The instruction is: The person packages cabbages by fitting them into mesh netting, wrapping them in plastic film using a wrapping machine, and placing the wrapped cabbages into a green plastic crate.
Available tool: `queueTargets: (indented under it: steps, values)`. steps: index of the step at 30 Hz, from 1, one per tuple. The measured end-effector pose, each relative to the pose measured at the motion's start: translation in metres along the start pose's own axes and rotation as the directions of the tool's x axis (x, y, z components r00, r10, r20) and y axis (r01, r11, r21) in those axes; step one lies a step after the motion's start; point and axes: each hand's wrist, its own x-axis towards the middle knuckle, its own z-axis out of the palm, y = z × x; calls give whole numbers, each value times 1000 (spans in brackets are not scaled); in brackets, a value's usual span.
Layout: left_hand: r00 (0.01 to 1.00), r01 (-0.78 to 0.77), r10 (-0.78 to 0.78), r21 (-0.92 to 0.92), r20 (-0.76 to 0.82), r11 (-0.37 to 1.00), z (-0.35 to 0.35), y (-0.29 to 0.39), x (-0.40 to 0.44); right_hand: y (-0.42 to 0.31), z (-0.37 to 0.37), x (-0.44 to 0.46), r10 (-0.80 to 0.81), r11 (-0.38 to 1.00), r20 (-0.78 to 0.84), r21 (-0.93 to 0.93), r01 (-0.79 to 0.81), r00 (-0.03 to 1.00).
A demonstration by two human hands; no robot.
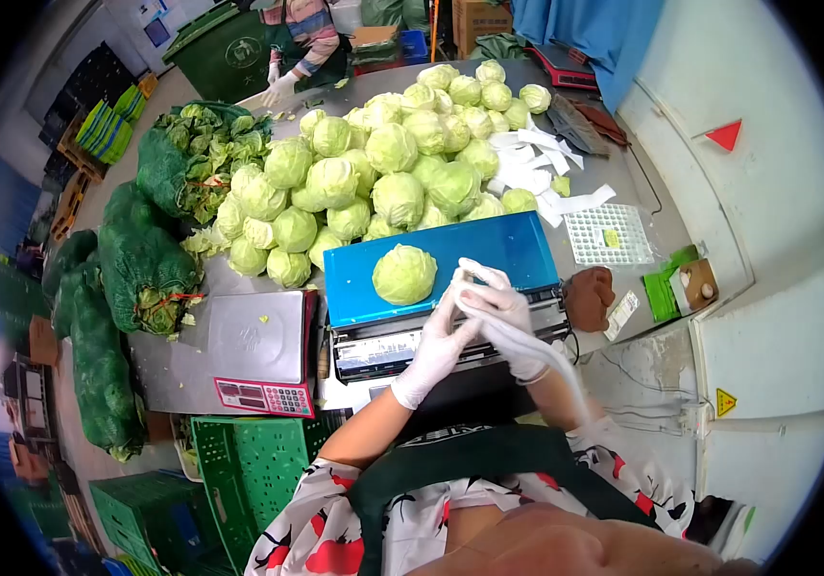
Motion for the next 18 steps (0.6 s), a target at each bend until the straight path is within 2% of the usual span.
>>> queueTargets:
  steps: [1, 2, 3, 4, 5, 6, 7, 8, 9, 10, 11, 12, 13, 14, 15, 16, 17, 18]
  values:
    - [993, 104, -112, -188, -33, 977, 2, 4, 0, -2, 5, 1, -163, 958, -54, -250, 144, 985]
    - [984, 152, -169, -226, -56, 962, -2, 4, -1, -2, 8, 1, -327, 834, -63, -488, 256, 943]
    - [992, 100, -107, -100, -73, 990, -8, 7, -29, -13, 20, -20, -96, 965, -159, -257, 53, 983]
    - [996, 44, -43, 13, -80, 999, -14, 4, -40, -16, 23, -30, 155, 987, -186, -10, -159, 970]
    - [996, -41, 50, 127, -67, 991, -21, 1, -40, -16, 20, -30, 369, 916, -157, 226, -330, 916]
    - [997, -44, 52, 140, -54, 989, -26, 6, -38, -10, 12, -33, 263, 954, -99, 176, -243, 960]
    - [999, -47, 48, 33, -22, 998, -32, 13, -44, -7, 5, -35, 153, 979, -39, 139, -146, 987]
    - [999, -42, 43, -74, 10, 996, -38, 20, -50, -7, 4, -39, 160, 955, 26, 250, -162, 987]
    - [993, -56, 99, -489, 64, 871, -47, 13, -48, -10, 2, -43, 162, 917, 93, 353, -184, 982]
    - [999, -22, 3, -552, -35, 833, -41, 29, -50, -18, 0, -50, 103, 939, 198, 304, -161, 975]
    - [991, 23, -95, -590, -92, 807, -36, 48, -54, -8, 2, -55, 187, 823, 403, 434, -367, 896]
    - [993, -30, -17, -377, -119, 926, -39, 46, -60, 1, 5, -60, 260, 664, 586, 468, -583, 767]
    - [990, -81, 63, -140, -126, 987, -43, 43, -65, -14, 7, -57, 292, 368, 771, 455, -810, 566]
    - [975, 213, -96, -719, 200, 662, -56, 36, -66, -21, -1, -50, 287, 501, 762, 397, -769, 580]
    - [909, 268, 83, -722, 409, 638, -72, 6, -67, -27, -9, -43, 282, 621, 754, 328, -712, 594]
    - [920, 255, -234, -27, 315, 967, -83, -59, -72, -34, -11, -34, 249, 689, 603, 440, -576, 758]
    - [916, 297, -337, 199, 215, 934, -71, -53, -82, -35, -10, -27, 196, 749, 418, 520, -411, 887]
    - [894, 359, -434, 403, 111, 842, -59, -46, -91, -31, -11, -25, 176, 627, 362, 676, -387, 916]
